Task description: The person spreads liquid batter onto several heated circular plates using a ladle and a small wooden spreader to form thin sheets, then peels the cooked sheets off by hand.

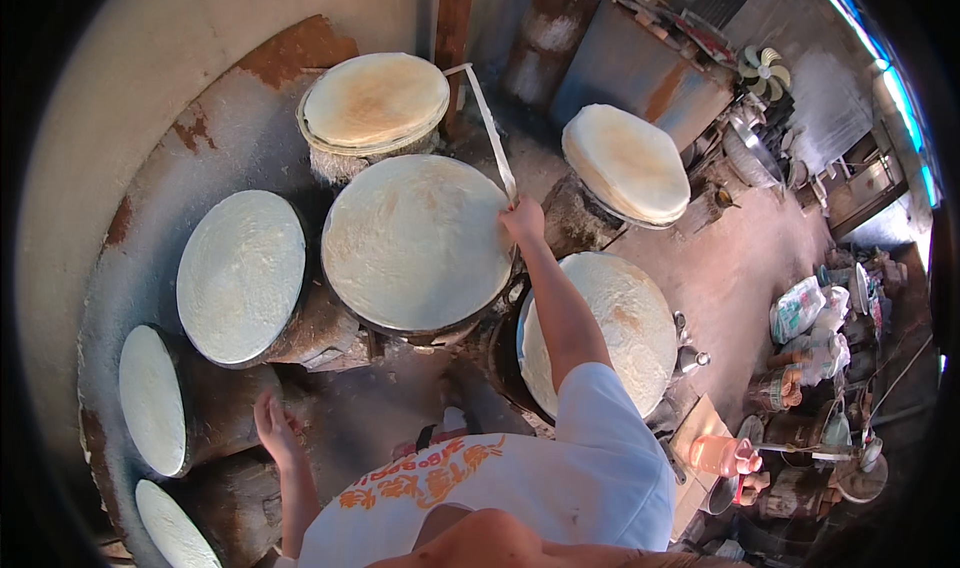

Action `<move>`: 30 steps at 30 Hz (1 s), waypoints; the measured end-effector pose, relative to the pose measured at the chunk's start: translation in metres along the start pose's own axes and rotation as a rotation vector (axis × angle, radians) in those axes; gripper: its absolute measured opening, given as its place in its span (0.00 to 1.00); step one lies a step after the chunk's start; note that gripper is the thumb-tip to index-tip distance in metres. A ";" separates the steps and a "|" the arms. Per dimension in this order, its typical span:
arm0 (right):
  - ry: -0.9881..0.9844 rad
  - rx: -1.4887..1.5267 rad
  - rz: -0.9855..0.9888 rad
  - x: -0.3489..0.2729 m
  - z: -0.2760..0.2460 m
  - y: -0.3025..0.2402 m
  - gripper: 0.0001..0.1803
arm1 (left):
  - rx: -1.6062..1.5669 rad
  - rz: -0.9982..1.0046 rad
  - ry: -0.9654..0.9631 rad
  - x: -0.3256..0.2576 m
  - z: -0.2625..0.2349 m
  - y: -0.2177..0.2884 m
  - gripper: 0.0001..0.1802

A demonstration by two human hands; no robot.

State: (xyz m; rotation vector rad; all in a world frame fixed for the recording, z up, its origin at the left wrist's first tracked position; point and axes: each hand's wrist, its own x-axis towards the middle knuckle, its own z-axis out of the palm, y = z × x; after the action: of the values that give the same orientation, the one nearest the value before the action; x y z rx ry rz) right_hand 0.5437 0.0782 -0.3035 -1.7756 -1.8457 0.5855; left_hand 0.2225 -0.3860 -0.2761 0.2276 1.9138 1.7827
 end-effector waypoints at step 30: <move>0.353 0.187 -0.124 -0.055 -0.052 -0.065 0.14 | 0.492 0.144 -1.067 0.271 0.373 0.101 0.27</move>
State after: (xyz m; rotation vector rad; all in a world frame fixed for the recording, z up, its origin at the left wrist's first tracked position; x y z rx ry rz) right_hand 0.5261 0.0180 -0.2261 -1.5185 -1.5886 0.3565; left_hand 0.1436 0.0786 -0.2486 1.2249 1.4570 0.8615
